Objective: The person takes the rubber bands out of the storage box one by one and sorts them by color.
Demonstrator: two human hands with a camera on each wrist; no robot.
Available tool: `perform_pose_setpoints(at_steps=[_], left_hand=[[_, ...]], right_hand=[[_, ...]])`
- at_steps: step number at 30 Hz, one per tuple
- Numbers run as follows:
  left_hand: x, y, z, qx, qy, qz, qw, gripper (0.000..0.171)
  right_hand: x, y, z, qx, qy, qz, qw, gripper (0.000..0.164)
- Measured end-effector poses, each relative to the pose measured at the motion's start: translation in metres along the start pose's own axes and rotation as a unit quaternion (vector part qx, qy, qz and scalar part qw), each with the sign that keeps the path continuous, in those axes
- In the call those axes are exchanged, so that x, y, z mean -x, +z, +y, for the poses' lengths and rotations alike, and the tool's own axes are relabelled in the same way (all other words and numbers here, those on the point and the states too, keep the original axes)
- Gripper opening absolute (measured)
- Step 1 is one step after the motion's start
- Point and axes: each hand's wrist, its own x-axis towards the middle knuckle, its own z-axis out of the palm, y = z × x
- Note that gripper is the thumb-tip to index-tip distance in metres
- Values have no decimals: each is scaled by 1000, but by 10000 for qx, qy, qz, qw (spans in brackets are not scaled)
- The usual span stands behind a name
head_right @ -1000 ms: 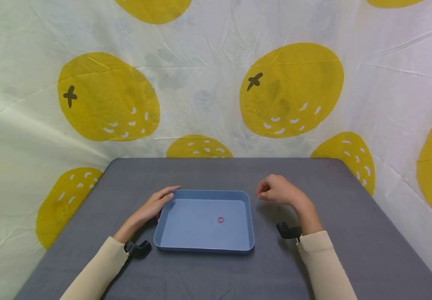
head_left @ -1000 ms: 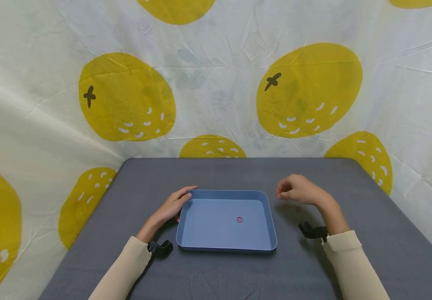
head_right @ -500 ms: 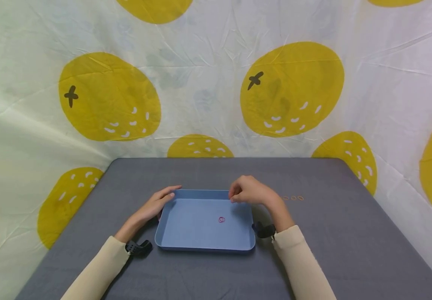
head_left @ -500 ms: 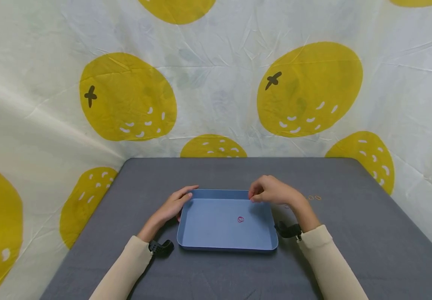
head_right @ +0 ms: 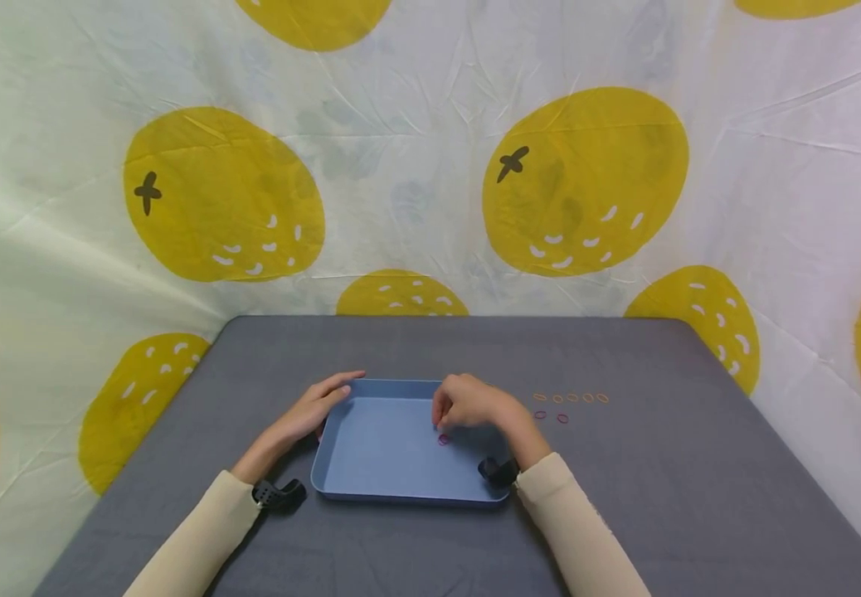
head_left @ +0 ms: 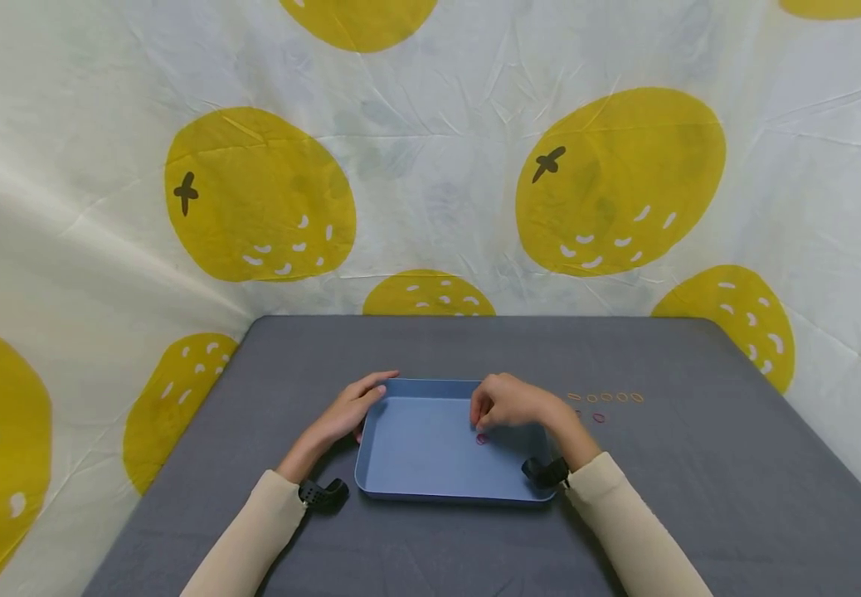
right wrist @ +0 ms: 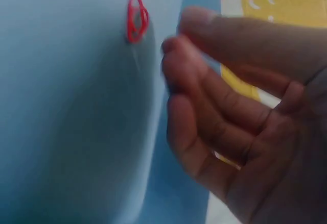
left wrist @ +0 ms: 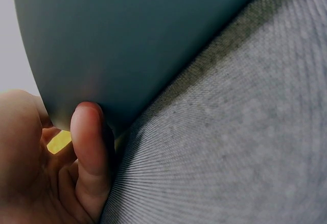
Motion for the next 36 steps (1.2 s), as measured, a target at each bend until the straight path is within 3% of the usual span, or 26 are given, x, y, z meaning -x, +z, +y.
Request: perform_pose_setpoints(at_steps=[7,17,36], left_hand=[[0,0,0,-49,-23,43,10000,43],[0,2,1,-25,-68,65,10000,43],[0,1,0,-7,14,19,10000,44]], right_hand=[[-3,8,-1,-51,332,-133,9993,10],[-2,11,-1,321,223,-161,9991,16],[1,3,-2,232,310,97,9992,17]])
